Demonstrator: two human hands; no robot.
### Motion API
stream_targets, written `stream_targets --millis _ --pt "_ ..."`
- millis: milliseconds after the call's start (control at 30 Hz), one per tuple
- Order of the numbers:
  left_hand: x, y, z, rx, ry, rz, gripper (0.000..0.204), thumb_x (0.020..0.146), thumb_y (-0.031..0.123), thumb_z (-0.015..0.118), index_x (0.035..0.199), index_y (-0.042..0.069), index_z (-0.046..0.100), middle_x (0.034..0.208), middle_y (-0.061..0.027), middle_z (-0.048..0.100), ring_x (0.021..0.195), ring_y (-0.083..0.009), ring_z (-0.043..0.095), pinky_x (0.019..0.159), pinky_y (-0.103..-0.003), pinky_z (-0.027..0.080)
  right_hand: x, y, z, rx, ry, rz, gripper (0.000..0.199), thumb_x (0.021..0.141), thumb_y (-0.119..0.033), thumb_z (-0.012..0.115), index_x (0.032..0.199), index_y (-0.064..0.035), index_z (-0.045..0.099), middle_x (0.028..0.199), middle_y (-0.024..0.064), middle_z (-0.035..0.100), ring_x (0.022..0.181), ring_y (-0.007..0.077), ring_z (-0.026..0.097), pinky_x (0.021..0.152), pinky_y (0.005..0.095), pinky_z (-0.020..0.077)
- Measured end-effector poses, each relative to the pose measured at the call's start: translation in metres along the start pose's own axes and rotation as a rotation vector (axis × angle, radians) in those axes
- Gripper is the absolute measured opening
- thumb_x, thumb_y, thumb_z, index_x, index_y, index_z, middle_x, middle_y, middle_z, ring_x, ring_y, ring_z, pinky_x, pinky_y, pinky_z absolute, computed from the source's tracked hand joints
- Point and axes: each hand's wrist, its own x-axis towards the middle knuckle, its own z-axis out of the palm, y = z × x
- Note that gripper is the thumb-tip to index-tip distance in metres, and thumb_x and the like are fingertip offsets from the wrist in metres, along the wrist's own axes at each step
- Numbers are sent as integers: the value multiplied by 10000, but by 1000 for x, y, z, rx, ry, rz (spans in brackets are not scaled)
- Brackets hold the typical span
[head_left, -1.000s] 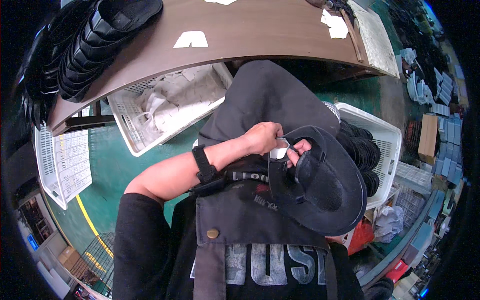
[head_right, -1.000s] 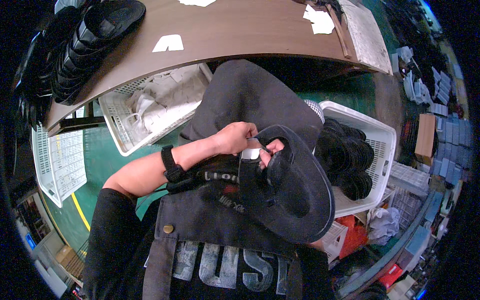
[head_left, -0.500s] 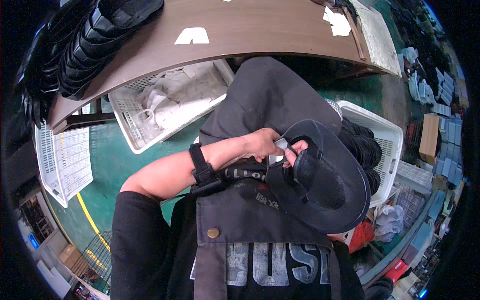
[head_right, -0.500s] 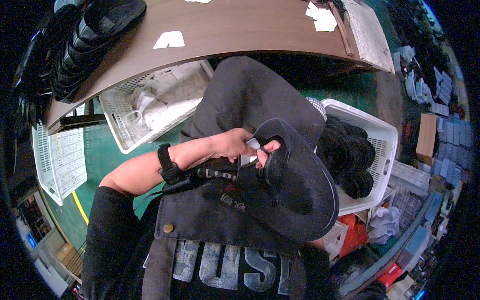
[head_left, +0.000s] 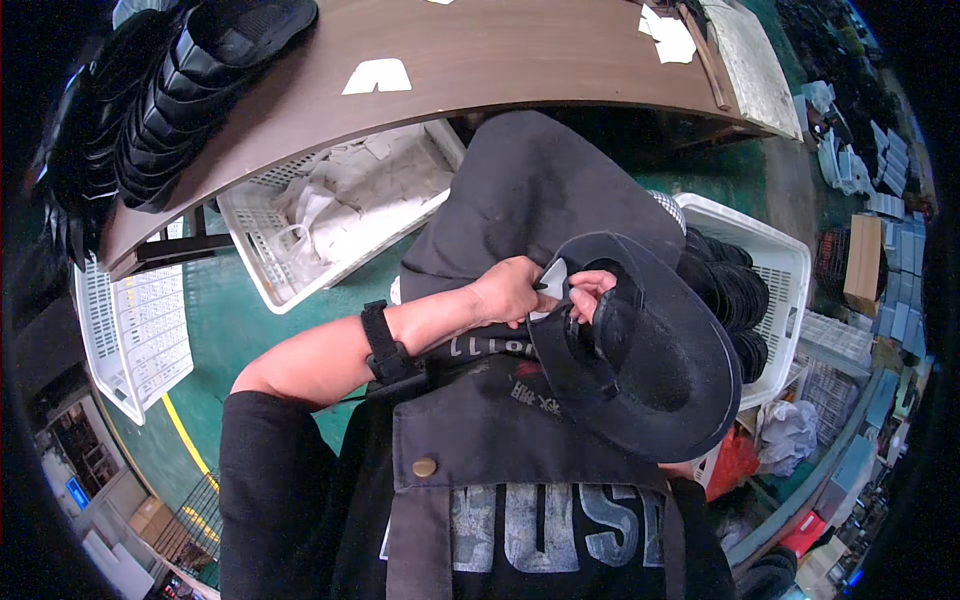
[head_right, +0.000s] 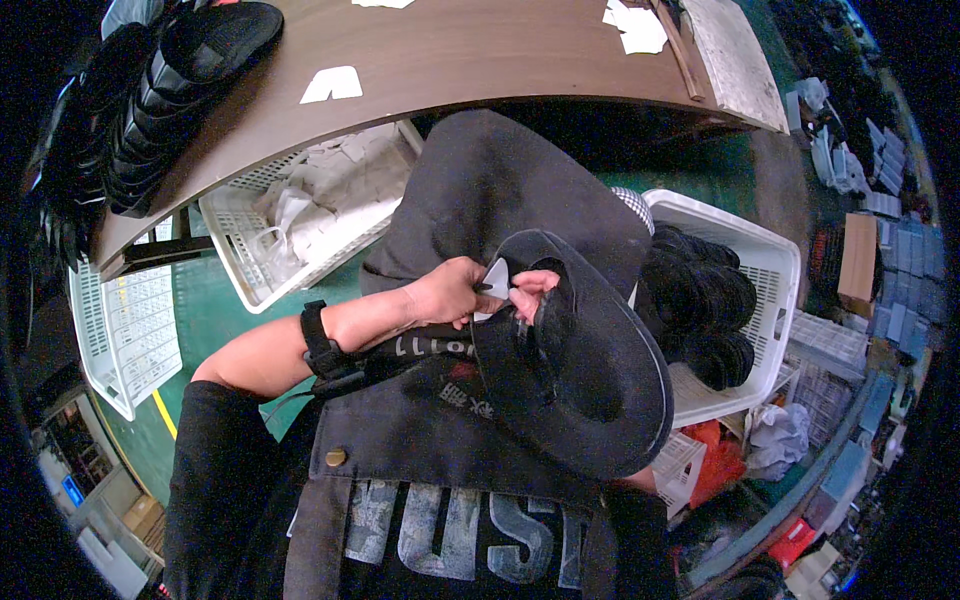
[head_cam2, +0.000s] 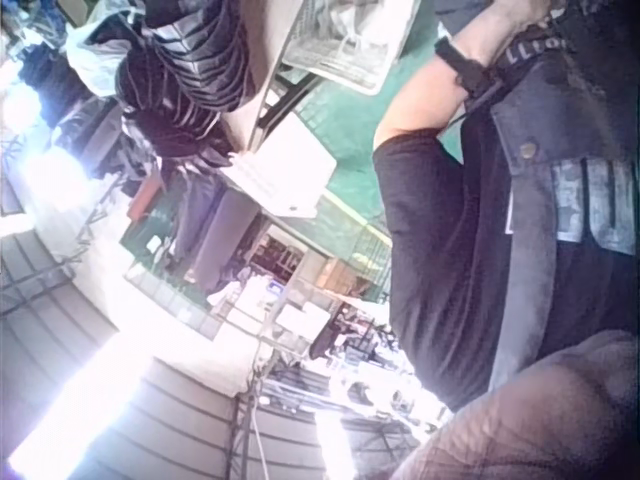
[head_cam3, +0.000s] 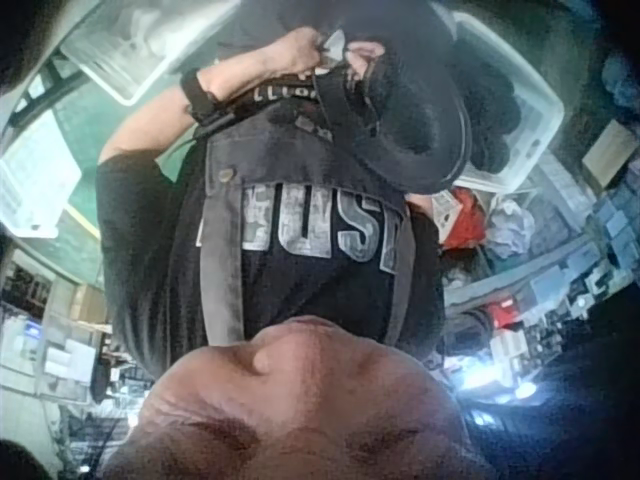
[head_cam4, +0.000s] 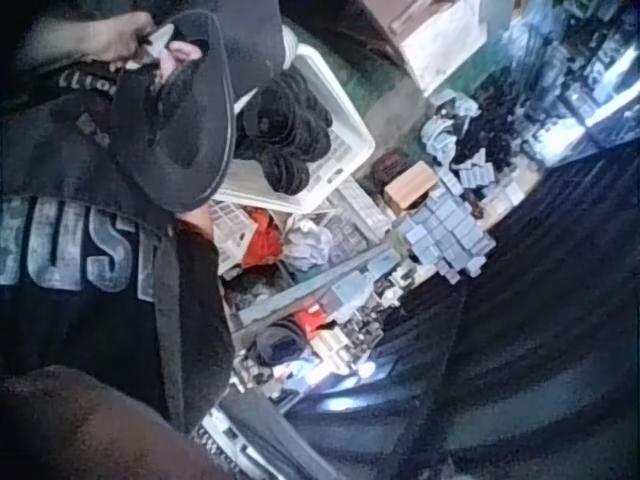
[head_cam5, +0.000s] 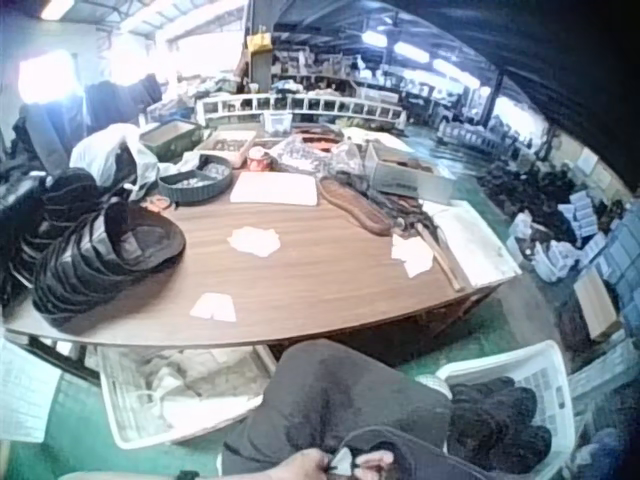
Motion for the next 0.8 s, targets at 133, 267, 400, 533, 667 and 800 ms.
stream_targets --millis 133,267,400,533,667,800 --pt "-2 8 -2 112 19 52 218 813 187 671 938 8 664 647 -67 608 487 -123 563 453 -284 479 -5 13 -25 -43 47 154 360 835 -189 675 1117 -29 519 891 71 624 741 166 584 679 291 467" --pt "2 -2 10 69 28 45 210 800 191 676 907 10 670 633 -83 619 503 -160 594 494 -297 494 1 18 -23 -197 147 237 426 808 -188 702 1151 -22 511 990 92 622 844 209 598 755 320 475" --pt "6 3 10 332 143 136 231 795 222 631 758 -6 632 613 -102 631 530 -193 622 585 -326 504 15 -29 -1 116 124 162 548 776 -108 722 1239 0 449 1174 91 532 1125 217 485 977 331 361" --pt "-11 37 -27 286 -139 367 306 806 271 632 875 -26 611 772 -112 643 737 -208 632 689 -346 496 14 -51 -15 342 95 121 555 773 -108 723 1242 14 452 1172 91 538 1112 212 494 968 326 368" --pt "-42 76 -38 1063 352 1159 362 786 169 563 1118 23 568 1149 -142 522 1093 -290 508 862 -414 445 21 -70 -31 106 210 -130 550 802 -136 680 1268 -5 417 1228 123 502 1139 262 488 975 372 386" --pt "-34 74 -45 1353 337 1466 317 722 202 543 997 57 604 1021 -69 573 1053 -224 533 963 -409 388 28 -100 -28 -1025 241 -131 530 847 -247 621 1274 -8 416 1258 114 483 1150 282 483 998 387 365"
